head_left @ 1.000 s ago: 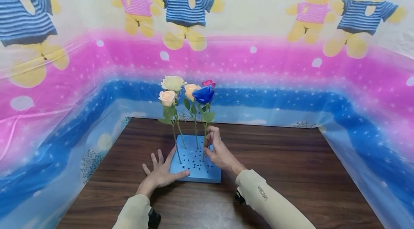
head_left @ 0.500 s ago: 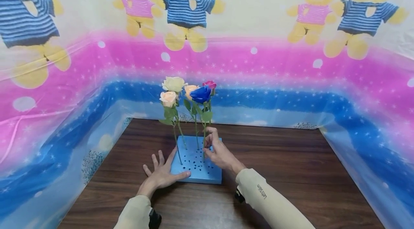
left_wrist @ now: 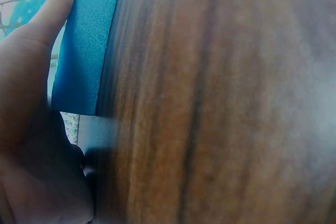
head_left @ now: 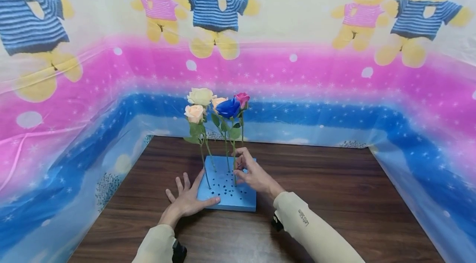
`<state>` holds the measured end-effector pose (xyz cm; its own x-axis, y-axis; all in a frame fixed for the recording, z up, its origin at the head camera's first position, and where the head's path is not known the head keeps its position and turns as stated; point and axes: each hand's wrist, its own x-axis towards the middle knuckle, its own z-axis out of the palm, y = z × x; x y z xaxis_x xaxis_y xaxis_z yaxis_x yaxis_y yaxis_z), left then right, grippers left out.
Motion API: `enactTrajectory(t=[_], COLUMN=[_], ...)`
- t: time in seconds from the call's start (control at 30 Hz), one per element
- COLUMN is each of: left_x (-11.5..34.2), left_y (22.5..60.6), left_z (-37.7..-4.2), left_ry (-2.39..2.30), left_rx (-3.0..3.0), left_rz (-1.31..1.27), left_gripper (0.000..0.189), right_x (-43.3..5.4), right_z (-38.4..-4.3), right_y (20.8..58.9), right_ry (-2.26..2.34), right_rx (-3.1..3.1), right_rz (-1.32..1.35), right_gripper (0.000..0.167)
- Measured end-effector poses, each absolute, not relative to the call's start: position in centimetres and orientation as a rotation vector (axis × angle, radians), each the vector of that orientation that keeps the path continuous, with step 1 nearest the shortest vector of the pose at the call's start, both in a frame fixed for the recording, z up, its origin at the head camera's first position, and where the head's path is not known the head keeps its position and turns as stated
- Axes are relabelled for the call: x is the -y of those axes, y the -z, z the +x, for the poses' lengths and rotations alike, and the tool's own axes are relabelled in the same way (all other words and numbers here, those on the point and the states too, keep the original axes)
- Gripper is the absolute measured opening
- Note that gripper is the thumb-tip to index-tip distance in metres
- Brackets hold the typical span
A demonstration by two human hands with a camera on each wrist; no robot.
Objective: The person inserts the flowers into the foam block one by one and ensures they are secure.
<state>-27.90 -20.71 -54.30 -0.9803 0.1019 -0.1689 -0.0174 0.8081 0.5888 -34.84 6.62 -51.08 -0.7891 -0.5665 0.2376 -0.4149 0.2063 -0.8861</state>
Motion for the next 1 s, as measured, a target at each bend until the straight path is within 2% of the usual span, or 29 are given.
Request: enactTrajectory(t=[0.13, 0.33, 0.47, 0.73, 1.0], left_x=[20.7, 20.7, 20.6, 20.6, 20.8], left_y=[54.3, 54.2, 54.2, 54.4, 54.4], left_z=[-28.0, -27.9, -27.8, -27.9, -28.0], left_ry=[-0.913, -0.91, -0.923, -0.929, -0.917], left_rx=[-2.804, -2.807, -2.803, -2.796, -2.791], left_rz=[0.068, 0.066, 0.069, 0.072, 0.077], left_gripper=[0.124, 0.124, 0.124, 0.124, 0.125], right_x=[-6.7, -6.8, -6.8, -6.9, -7.7], right_z=[-34.9, -34.8, -34.7, -34.5, -34.4], right_y=[51.0, 51.0, 51.1, 51.0, 50.8], right_ry=[1.635, 1.629, 1.614, 1.604, 1.665], right_rx=[-2.336, -2.344, -2.355, -2.35, -2.317], right_rz=[-0.922, -0.876, -0.862, -0.807, -0.762], right_gripper=[0.046, 0.02, 0.014, 0.028, 0.051])
